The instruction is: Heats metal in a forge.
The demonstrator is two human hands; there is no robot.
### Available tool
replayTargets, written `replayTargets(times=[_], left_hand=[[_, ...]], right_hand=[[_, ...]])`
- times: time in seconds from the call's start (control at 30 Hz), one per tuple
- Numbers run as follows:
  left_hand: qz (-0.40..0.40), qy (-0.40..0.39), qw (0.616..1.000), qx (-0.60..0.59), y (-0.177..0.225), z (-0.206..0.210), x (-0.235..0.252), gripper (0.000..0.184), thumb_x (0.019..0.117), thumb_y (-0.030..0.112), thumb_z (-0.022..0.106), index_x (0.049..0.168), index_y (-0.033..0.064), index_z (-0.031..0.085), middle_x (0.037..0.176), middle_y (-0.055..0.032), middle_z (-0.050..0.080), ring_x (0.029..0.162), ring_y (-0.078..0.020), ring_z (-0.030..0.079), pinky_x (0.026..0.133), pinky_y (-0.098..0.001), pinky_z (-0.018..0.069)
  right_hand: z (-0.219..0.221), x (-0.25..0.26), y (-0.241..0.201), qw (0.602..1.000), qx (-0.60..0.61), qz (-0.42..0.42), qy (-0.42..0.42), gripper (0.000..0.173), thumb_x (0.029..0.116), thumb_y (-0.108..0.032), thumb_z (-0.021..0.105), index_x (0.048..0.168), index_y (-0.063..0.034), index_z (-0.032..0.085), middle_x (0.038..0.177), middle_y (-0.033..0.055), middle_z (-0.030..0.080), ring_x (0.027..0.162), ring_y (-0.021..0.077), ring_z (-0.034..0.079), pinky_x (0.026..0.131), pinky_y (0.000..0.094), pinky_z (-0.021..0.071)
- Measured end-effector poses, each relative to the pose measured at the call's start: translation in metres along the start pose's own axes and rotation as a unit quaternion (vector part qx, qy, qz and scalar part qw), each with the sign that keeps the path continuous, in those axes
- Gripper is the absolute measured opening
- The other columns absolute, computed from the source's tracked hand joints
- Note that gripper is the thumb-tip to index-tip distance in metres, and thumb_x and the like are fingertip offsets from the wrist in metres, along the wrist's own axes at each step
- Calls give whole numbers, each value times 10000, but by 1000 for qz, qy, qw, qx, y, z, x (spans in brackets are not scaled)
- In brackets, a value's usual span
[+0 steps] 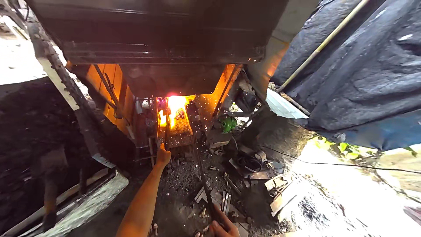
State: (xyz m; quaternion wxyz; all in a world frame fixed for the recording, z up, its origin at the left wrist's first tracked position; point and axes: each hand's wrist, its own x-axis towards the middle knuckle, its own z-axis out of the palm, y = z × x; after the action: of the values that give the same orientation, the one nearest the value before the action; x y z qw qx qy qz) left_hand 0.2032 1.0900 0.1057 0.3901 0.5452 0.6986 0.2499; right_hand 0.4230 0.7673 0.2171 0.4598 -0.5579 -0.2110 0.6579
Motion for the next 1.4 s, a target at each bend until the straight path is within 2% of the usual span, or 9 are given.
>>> replayTargets(times=[0.2,0.5,0.77,0.97,1.03,1.1,1.2,1.3,1.4], left_hand=[[-40,-31,994,-101,10,0,-3,563,888,17,676,1420,-17,496,1206,-250,642,944,-327,702,814,-494,602],[-74,-51,995,-49,64,14,-20,564,942,58,595,1473,-28,425,1354,-265,589,1236,-372,612,1023,-528,511],[-70,-72,993,-67,97,25,-21,703,949,136,652,1532,-32,296,1403,-275,554,1279,-371,589,1055,-522,497],[-59,-138,964,-218,49,-11,-65,661,850,-58,650,1465,60,438,1186,-221,635,881,-304,683,730,-475,588],[-51,-151,961,-226,33,-34,-95,764,791,-75,692,1496,71,437,1243,-216,638,959,-300,690,788,-475,596],[-52,-156,956,-242,24,-57,-117,854,791,-73,708,1562,70,370,1325,-223,612,1037,-302,684,858,-468,591],[-60,-155,943,-288,19,-86,-120,797,808,-93,696,1528,54,387,1201,-211,632,850,-265,680,722,-416,593],[-77,-156,935,-308,21,-103,-102,669,826,-86,696,1438,55,465,1094,-187,640,757,-243,666,656,-395,593],[-91,-163,933,-307,21,-115,-79,673,851,-45,698,1464,62,442,1100,-197,627,760,-257,657,649,-410,588]], right_hand=[[19,28,-45,998,-54,-4,17,566,1027,-68,495,1582,-94,386,753,61,604,482,102,487,426,273,437],[17,72,-78,964,-254,-72,5,576,1024,-134,542,1586,-136,413,722,64,593,446,144,484,407,322,449],[55,121,-112,960,-269,-78,25,543,1061,-114,528,1588,-121,398,735,89,580,451,144,483,413,312,449],[63,77,-91,971,-223,-81,13,545,1042,-93,531,1575,-118,422,692,70,570,419,127,461,378,297,427],[71,76,-97,939,-318,-126,36,540,1033,-97,545,1563,-98,443,775,98,628,491,160,525,442,333,475],[93,98,-126,880,-450,-143,60,531,1041,-128,548,1561,-98,448,1136,182,707,861,263,696,788,451,588],[145,163,-174,790,-591,-143,84,492,1054,-144,498,1542,-83,466,1365,229,624,1220,365,635,1054,545,495],[173,219,-190,685,-710,-123,112,468,1024,-146,502,1483,-56,518,1384,235,609,1290,400,591,1073,582,475],[176,210,-171,686,-714,-95,104,520,1022,-142,511,1530,-57,444,1369,254,608,1261,420,605,1045,597,489]])
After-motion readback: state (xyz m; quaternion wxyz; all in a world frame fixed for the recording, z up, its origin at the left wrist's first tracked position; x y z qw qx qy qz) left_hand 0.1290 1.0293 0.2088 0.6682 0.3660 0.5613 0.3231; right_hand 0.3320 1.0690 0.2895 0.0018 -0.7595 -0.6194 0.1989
